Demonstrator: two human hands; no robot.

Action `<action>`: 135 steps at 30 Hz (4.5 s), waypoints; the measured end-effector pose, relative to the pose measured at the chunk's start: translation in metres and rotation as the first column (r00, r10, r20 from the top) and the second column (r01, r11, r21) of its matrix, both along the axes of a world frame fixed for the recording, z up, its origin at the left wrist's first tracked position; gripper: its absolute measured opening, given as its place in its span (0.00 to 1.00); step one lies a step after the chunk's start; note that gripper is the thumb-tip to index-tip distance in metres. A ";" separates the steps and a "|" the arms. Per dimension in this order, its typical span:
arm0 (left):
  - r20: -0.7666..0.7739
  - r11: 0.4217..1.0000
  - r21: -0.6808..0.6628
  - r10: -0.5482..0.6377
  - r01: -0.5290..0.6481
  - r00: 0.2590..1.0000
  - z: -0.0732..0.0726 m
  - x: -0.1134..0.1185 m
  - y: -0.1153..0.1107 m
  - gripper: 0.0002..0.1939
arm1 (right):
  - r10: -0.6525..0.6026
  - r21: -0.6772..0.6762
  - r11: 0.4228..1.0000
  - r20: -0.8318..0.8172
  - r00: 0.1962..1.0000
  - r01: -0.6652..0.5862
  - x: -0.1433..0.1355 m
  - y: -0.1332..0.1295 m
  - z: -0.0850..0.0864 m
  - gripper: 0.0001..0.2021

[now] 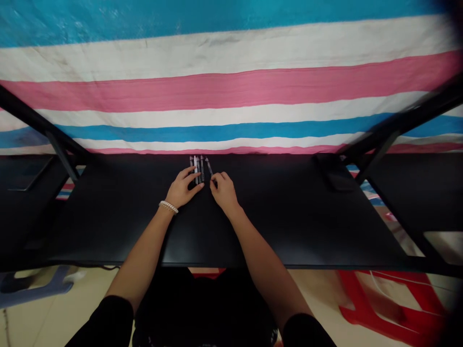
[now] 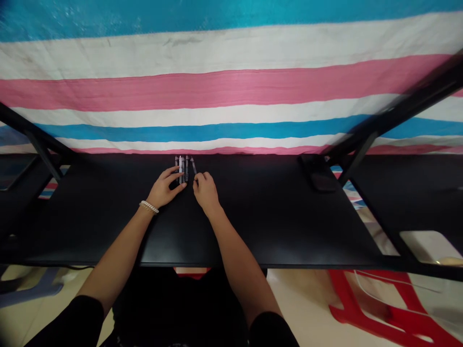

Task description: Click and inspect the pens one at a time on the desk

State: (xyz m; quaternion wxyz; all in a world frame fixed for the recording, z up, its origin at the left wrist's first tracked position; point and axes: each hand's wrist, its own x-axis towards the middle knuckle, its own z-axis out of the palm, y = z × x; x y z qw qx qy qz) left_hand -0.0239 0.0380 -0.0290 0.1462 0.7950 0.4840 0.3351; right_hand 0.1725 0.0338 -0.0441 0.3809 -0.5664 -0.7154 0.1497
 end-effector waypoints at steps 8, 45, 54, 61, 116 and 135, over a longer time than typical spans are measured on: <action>0.597 0.987 -0.160 0.118 -0.027 0.794 0.003 0.017 -0.003 0.16 | -0.173 -0.160 0.981 -0.502 0.848 0.106 0.001 0.003 0.002 0.14; 0.924 0.884 -0.369 0.316 0.287 0.216 0.012 0.018 -0.007 0.15 | 0.060 -0.123 0.952 -0.821 0.567 -0.279 -0.017 -0.015 0.012 0.18; 0.923 0.914 -0.382 0.369 0.135 0.110 0.000 0.003 0.004 0.14 | -0.059 -0.160 0.980 -0.805 0.590 -0.119 -0.008 -0.009 0.009 0.14; 0.916 0.896 -0.387 0.346 0.219 0.204 0.000 0.013 -0.001 0.15 | -0.033 -0.152 0.976 -0.812 0.582 -0.156 -0.016 -0.013 0.010 0.13; 0.906 0.903 -0.410 0.387 0.127 0.171 0.012 0.022 -0.006 0.48 | -0.003 -0.254 0.936 -0.700 0.715 -0.244 -0.020 -0.020 0.015 0.15; 0.894 0.905 -0.416 0.390 0.086 0.221 0.014 0.022 -0.006 0.45 | 0.062 -0.151 0.967 -0.637 0.768 -0.204 -0.018 -0.023 0.015 0.18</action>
